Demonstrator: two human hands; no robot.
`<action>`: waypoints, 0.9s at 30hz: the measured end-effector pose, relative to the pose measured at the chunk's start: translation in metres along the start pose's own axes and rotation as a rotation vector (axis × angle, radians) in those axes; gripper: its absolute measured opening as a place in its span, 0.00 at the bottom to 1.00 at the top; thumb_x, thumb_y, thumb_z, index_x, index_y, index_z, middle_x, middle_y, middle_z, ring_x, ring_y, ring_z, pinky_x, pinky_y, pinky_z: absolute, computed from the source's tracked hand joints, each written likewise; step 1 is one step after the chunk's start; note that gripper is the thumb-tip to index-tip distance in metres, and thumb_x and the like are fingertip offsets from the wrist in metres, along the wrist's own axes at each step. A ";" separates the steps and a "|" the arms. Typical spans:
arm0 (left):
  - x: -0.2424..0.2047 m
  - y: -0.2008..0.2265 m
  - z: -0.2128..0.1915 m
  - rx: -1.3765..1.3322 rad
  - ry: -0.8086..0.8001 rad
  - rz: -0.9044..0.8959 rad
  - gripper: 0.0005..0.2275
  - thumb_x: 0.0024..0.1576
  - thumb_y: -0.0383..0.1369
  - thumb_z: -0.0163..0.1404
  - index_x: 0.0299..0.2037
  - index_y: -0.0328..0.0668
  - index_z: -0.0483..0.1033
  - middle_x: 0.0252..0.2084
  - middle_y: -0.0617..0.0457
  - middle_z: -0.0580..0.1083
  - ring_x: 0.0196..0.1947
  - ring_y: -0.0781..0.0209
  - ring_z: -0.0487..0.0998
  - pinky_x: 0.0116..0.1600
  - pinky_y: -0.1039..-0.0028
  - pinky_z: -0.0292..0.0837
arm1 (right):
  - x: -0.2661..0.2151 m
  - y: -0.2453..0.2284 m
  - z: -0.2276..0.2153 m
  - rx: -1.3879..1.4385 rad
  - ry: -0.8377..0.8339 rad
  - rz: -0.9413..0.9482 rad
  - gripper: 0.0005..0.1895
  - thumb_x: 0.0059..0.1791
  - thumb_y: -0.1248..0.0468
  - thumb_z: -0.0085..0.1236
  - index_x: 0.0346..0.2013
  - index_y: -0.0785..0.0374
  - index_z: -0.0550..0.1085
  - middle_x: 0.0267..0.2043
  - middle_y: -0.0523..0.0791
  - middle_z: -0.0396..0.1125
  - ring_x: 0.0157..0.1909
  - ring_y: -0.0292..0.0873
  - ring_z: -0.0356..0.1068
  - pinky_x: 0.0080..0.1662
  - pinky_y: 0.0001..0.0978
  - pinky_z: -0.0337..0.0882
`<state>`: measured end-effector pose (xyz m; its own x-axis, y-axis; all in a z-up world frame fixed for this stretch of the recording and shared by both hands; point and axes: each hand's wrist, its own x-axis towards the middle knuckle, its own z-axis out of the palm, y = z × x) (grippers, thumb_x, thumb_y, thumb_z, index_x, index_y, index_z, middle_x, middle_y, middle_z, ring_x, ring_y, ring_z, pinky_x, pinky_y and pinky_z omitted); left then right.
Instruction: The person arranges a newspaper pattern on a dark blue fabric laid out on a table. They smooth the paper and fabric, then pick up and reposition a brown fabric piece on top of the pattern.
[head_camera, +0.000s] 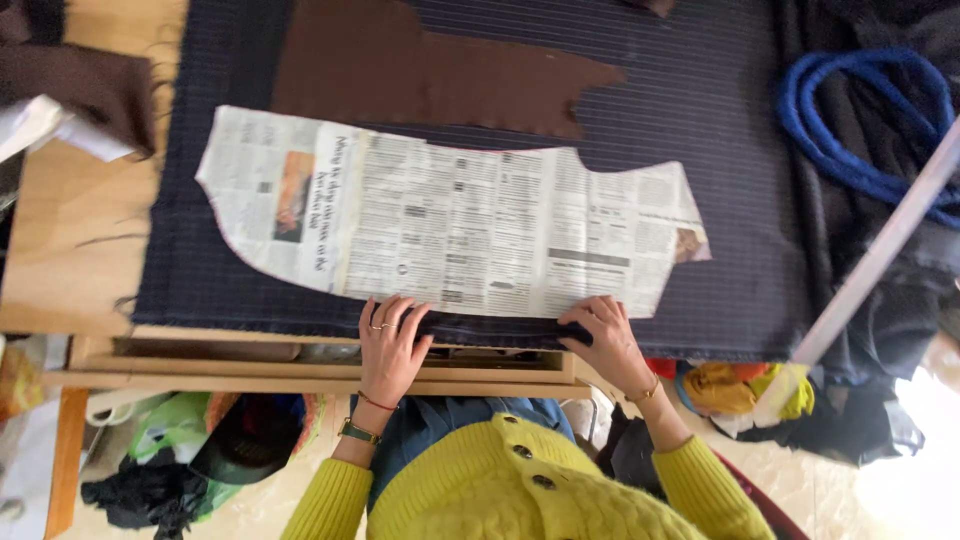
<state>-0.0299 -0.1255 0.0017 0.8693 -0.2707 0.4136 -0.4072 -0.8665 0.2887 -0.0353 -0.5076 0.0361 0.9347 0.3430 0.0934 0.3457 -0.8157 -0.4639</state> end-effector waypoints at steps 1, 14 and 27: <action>0.000 -0.007 -0.008 0.011 0.004 -0.020 0.26 0.46 0.38 0.64 0.57 0.53 0.73 0.58 0.53 0.70 0.64 0.52 0.68 0.74 0.48 0.53 | 0.002 -0.008 0.006 0.005 -0.011 -0.019 0.19 0.40 0.53 0.71 0.45 0.44 0.78 0.42 0.40 0.65 0.49 0.45 0.65 0.54 0.37 0.64; -0.039 -0.200 -0.099 0.492 0.131 -0.608 0.28 0.46 0.31 0.60 0.60 0.52 0.72 0.63 0.51 0.70 0.64 0.47 0.70 0.66 0.37 0.57 | 0.110 -0.187 0.078 0.075 -0.034 -0.416 0.11 0.50 0.57 0.62 0.46 0.50 0.77 0.39 0.43 0.64 0.46 0.48 0.67 0.48 0.34 0.65; -0.039 -0.310 -0.074 0.426 0.061 -0.859 0.12 0.57 0.51 0.55 0.38 0.56 0.75 0.25 0.59 0.76 0.35 0.54 0.80 0.46 0.57 0.69 | 0.151 -0.244 0.115 0.119 -0.095 -0.380 0.09 0.51 0.56 0.61 0.45 0.50 0.78 0.40 0.43 0.65 0.50 0.49 0.69 0.50 0.38 0.67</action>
<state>0.0415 0.1848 -0.0397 0.8023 0.5399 0.2546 0.5089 -0.8416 0.1811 0.0120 -0.2034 0.0619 0.7289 0.6552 0.1987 0.6475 -0.5653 -0.5110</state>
